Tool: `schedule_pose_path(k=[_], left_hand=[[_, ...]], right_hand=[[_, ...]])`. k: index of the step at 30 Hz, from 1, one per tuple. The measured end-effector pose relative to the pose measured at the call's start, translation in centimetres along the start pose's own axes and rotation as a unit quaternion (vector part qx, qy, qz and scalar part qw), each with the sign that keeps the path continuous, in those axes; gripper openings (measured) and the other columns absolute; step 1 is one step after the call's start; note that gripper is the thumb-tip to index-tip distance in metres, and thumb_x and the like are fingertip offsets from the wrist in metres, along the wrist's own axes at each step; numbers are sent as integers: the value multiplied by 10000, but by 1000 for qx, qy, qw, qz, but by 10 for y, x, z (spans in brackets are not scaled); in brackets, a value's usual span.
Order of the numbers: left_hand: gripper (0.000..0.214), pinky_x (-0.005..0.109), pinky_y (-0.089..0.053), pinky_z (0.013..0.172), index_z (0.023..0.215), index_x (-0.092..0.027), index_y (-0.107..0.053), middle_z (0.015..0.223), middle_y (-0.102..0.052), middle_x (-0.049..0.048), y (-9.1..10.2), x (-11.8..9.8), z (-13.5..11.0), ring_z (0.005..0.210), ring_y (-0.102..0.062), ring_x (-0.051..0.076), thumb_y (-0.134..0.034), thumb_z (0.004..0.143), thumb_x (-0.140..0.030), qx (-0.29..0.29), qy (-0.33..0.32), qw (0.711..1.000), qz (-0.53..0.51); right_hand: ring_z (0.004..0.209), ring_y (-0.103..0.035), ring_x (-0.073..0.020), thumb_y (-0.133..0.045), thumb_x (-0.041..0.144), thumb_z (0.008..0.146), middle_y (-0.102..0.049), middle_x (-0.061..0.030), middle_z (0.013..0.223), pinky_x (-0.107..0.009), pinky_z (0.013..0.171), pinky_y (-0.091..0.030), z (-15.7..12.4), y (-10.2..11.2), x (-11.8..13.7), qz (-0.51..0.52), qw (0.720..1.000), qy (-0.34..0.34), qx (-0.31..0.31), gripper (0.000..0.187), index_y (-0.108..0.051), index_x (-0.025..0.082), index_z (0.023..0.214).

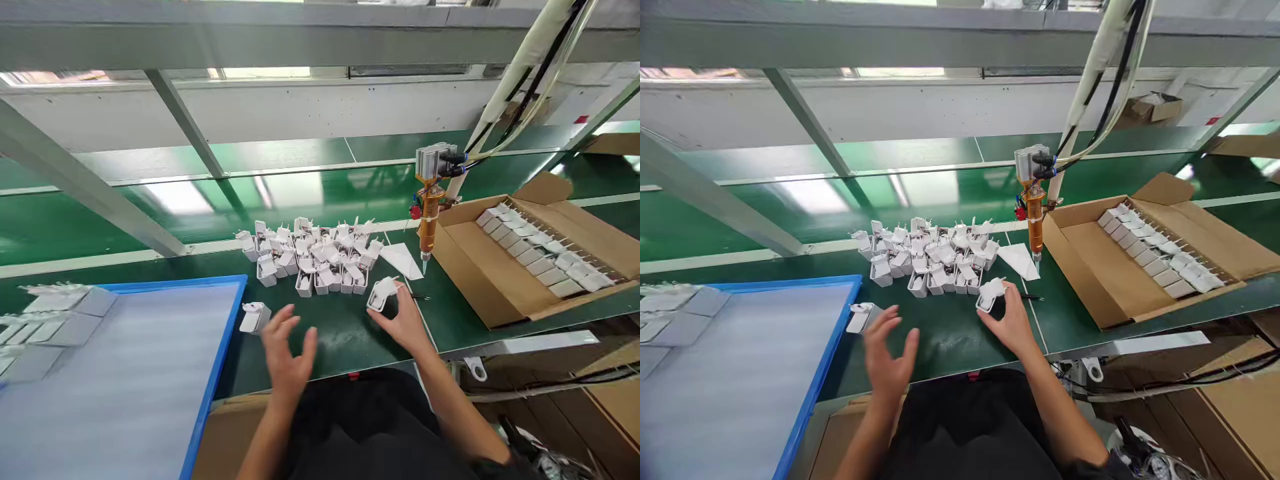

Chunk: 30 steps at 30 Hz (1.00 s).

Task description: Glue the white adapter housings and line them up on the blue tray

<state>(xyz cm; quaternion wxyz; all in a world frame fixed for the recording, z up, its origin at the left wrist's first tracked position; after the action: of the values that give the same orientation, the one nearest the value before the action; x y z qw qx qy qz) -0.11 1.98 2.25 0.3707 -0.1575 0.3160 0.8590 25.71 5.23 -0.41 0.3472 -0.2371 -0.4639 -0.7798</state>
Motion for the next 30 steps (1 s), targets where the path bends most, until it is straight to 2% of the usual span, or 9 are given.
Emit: schedule_pose_path(k=[4,8,12,15,21,23,26,27,30], left_hand=[[330,400,-583,913,1251,-208,-570,1350,-574,158,-46,-47,-6,1191,-614,260,-643,935,-269,75,-70,992,-68],[346,430,-548,980,1302,-201,-591,1358,-597,168,-66,-55,-10,1219,-592,276,-592,959,-243,94,-73,991,-54],[488,443,-540,993,1360,-165,-549,1303,-660,169,-73,-47,-12,1197,-628,297,-645,921,-357,179,31,976,-118],[522,339,-583,849,1318,-168,-570,1140,-738,105,-76,-44,-13,974,-716,237,-696,860,-384,273,179,927,-184],[308,250,-559,699,1108,-195,-643,929,-774,26,-66,-29,-7,791,-730,181,-671,848,-356,284,281,899,-181],[335,260,-565,738,1114,-203,-646,977,-779,39,-61,-21,-9,848,-737,193,-693,833,-379,273,266,910,-164],[338,287,-557,794,1089,-193,-667,1005,-775,65,-55,-16,-12,883,-727,208,-704,826,-402,250,236,928,-140],[336,294,-551,808,1080,-188,-672,1016,-770,73,-53,-16,-12,896,-721,212,-705,822,-401,242,229,933,-139],[331,275,-531,760,1040,-179,-671,978,-756,67,-46,-19,-10,853,-696,202,-715,795,-398,244,245,926,-150]], right_hand=[[1118,-608,-272,-685,305,843,-576,-111,1177,-431,938,-558,-19,-11,20,11,999,29,15,453,-481,219,1239],[1089,-608,-261,-655,262,834,-558,-105,1174,-436,909,-573,-30,-8,31,18,999,41,-16,490,-461,235,1283],[1111,-594,-265,-656,249,837,-545,-113,1199,-441,913,-572,-36,-9,37,16,998,50,-42,543,-456,243,1342],[1093,-595,-252,-626,189,836,-543,-113,1200,-412,888,-583,-40,-12,44,20,996,74,-47,583,-444,252,1386],[1196,-609,-253,-661,253,867,-595,-112,1282,-440,1018,-539,-19,11,30,88,989,61,107,630,-439,279,1456],[1226,-592,-264,-658,304,880,-589,-112,1293,-496,1072,-490,5,39,6,83,996,5,-31,473,-547,274,1339],[1403,-455,-285,-699,362,828,-476,-132,1465,-563,1195,-333,47,75,-33,127,956,-81,-250,576,-512,245,1359],[1452,-403,-276,-706,366,806,-458,-123,1501,-560,1225,-284,61,80,-43,181,946,-98,-249,612,-498,251,1369],[1214,-640,-268,-683,406,797,-644,-104,1304,-532,1076,-484,96,80,-53,259,947,-114,-154,538,-549,261,1298]])
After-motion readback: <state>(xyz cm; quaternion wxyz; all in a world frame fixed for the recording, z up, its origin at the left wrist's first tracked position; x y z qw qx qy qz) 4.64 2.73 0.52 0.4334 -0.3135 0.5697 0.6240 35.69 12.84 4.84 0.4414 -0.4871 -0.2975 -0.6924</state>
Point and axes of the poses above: each hand's wrist, its own z-axis towards the middle knuckle, its own y-axis out of the back of the hand, x = y × z, the point moved 3 cm from there along z, towards the middle knuckle
